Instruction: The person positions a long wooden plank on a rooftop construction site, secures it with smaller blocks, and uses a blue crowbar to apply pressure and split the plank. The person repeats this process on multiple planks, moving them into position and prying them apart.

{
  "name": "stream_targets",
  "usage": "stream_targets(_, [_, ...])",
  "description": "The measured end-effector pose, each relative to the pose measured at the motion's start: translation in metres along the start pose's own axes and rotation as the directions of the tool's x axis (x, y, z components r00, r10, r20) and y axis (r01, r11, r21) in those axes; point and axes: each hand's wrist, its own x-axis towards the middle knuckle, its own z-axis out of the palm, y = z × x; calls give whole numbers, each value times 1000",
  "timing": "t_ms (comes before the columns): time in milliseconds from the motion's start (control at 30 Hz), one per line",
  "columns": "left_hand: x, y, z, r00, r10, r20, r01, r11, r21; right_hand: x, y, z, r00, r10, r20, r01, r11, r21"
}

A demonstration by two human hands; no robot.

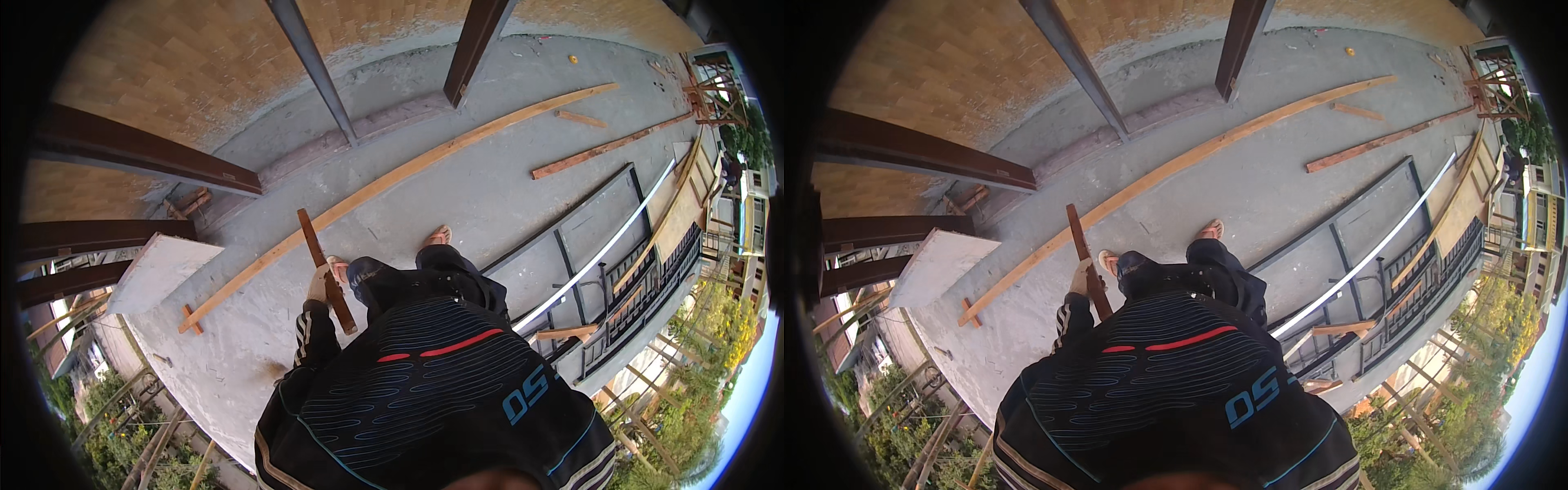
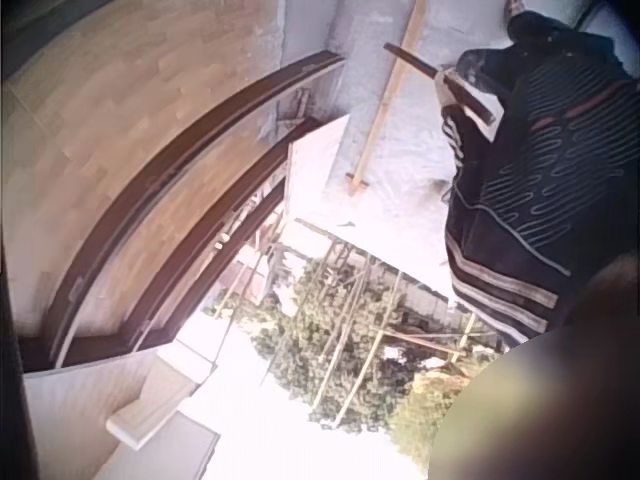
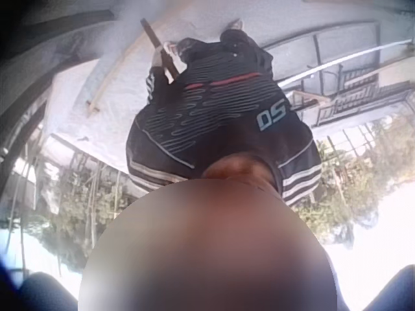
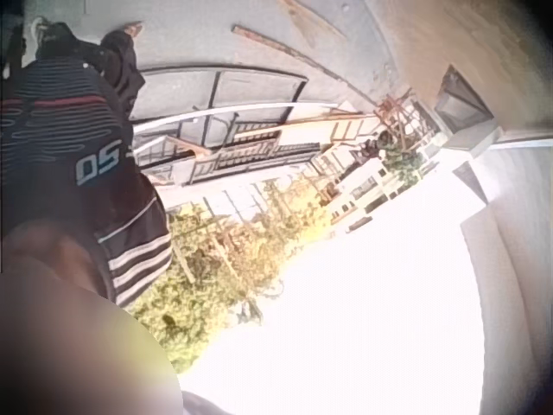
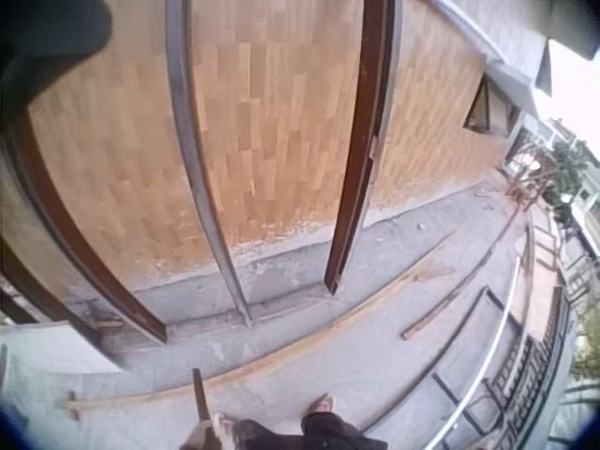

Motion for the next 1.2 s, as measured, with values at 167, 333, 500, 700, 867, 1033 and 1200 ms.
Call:
stream_targets(167, [35, -3, 109, 990, 123, -76, -30, 690, 723, 31, 43, -38, 996, 91, -14, -89, 990, 109])
stream_targets(333, [53, -12, 193, 997, 26, -67, 50, 403, 914, 58, 76, -79, 990, 142, 12, -142, 981, 134])
stream_targets(500, [73, 8, 267, 988, -75, 138, -125, 156, 980, 103, 96, -128, 987, 163, 2, -162, 978, 135])
stream_targets(700, [88, 67, 418, 978, -199, -55, 119, 325, 938, 182, 123, -208, 989, 143, -36, -141, 989, 46])
stream_targets(867, [107, 91, 510, 996, -86, -30, 52, 262, 964, 221, 101, -319, 997, 6, -82, -21, 982, -188])
stream_targets(1033, [98, 103, 567, 999, -26, 20, -13, 250, 968, 219, 54, -476, 981, -129, -145, 98, 975, -201])
stream_targets(1200, [76, 99, 616, 977, 96, -190, 118, 500, 858, 292, 33, -605, 911, -411, 15, 391, 855, -341])
